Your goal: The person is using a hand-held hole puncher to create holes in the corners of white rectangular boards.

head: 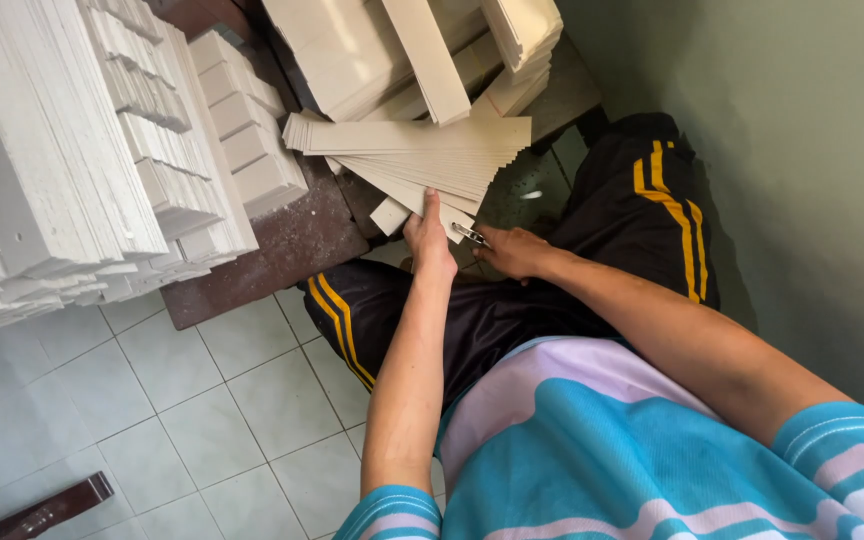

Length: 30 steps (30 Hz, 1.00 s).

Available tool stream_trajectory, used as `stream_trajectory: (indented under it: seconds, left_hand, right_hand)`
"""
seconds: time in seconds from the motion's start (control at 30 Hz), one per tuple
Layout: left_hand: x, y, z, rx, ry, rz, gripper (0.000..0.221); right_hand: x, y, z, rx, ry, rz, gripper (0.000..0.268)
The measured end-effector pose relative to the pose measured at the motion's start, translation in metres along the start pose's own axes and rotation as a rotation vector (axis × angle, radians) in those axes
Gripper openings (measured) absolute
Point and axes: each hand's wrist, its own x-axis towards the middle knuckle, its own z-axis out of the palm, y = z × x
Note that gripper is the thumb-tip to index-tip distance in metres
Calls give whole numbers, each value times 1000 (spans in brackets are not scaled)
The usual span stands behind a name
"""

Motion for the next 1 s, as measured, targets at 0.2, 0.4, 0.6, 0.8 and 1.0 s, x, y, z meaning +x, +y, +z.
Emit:
stream_trajectory:
  seconds: [0.2, 0.4, 0.6, 0.8, 1.0]
  left_hand:
    - [-35, 37, 14, -33, -83, -107, 71]
    - [-31, 52, 17, 111, -337, -122, 96]
    - [-28, 71, 40, 262, -406, -76, 92]
    - [-6, 67, 38, 272, -239, -58, 79]
    - [13, 69, 26, 148, -34, 100, 65]
  right_hand:
    - [-32, 29, -12, 140, 125, -62, 28]
    - [-95, 32, -47, -114, 630, -294, 30]
    - [-101, 80, -69, -420, 1045, -285, 53]
    - [-86, 94, -78, -92, 1065, -389, 27]
    - [-78, 102, -93, 236, 1012, -411, 24]
